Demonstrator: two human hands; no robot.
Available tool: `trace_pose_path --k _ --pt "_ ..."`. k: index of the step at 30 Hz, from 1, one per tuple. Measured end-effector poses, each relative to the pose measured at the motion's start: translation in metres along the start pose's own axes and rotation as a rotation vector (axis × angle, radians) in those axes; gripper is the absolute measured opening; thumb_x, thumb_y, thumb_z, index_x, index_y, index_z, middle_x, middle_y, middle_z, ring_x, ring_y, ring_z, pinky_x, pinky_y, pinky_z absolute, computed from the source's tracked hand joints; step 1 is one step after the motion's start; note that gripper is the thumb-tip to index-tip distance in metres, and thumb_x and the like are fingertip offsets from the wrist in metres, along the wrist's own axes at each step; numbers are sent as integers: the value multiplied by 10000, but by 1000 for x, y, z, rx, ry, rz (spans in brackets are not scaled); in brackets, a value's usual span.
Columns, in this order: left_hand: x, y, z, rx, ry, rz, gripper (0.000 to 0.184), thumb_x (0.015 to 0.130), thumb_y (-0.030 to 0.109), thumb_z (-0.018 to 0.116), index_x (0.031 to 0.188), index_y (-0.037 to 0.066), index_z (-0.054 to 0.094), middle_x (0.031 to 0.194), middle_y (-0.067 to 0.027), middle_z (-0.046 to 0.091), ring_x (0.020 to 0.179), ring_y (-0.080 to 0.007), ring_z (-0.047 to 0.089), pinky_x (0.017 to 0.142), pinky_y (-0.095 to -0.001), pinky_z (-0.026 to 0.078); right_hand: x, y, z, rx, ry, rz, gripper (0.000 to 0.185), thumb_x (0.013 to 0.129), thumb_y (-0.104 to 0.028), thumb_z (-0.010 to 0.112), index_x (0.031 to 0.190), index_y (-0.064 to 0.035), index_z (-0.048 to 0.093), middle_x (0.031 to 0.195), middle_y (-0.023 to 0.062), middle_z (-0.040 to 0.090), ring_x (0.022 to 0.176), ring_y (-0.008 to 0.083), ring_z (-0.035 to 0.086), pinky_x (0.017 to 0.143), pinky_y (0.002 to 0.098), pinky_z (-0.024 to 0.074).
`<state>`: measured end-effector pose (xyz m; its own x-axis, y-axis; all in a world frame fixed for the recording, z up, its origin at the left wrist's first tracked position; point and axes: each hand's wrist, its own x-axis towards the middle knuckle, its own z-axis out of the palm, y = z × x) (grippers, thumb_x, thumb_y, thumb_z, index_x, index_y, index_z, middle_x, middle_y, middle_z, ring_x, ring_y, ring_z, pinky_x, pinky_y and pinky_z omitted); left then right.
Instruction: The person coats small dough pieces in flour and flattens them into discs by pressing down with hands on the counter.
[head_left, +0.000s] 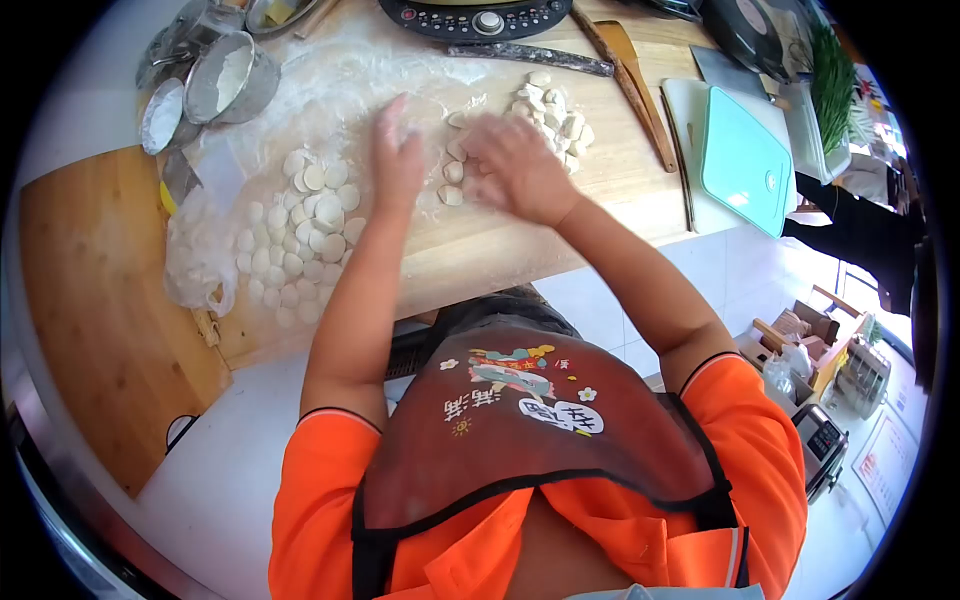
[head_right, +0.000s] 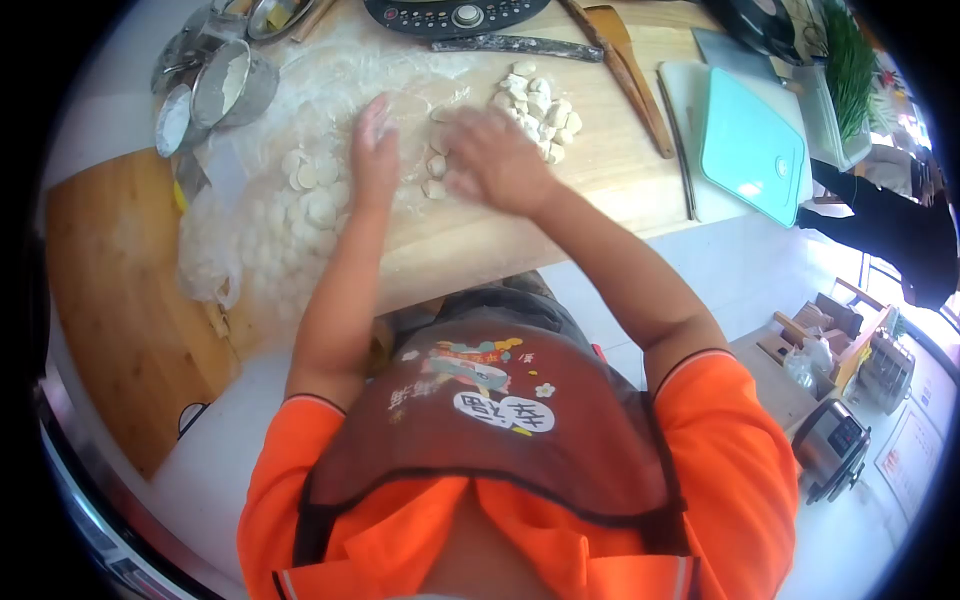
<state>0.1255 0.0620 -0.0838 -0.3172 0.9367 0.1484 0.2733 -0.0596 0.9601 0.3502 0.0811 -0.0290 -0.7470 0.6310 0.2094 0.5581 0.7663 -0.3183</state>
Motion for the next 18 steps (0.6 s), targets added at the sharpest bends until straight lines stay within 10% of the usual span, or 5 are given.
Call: trace_pose_path --k 8,11,14,18 --pt "-74 63 -21 861 -487 29 549 799 252 829 1259 27 633 1229 -219 625 1245 -426 544 1103 -521 417 -28 -7 7 -211 -60 20 481 940 -225 606 1406 -105 615 1479 106 566 1438 289 473 1241 508 295" --pt "-103 -7 -13 930 -265 205 519 843 274 814 1269 32 641 1308 -259 598 1264 -473 512 1139 -606 352 -29 -5 57 21 21 48 408 954 -248 601 1295 -30 654 1389 145 615 1355 316 535 1208 486 352" --pt "-100 -8 -16 832 -264 75 340 834 205 804 1072 10 659 1144 -262 597 1121 -461 543 1033 -577 421 -7 -25 75 191 278 -5 170 850 -217 612 935 -70 628 981 120 593 973 293 593 923 457 480" --pt "-110 19 -33 821 -279 298 293 817 119 780 1042 -11 644 1099 -226 588 1110 -440 536 1012 -556 430 1 -39 59 -44 250 -55 154 851 -231 592 901 -87 612 961 72 588 970 248 581 877 388 446"
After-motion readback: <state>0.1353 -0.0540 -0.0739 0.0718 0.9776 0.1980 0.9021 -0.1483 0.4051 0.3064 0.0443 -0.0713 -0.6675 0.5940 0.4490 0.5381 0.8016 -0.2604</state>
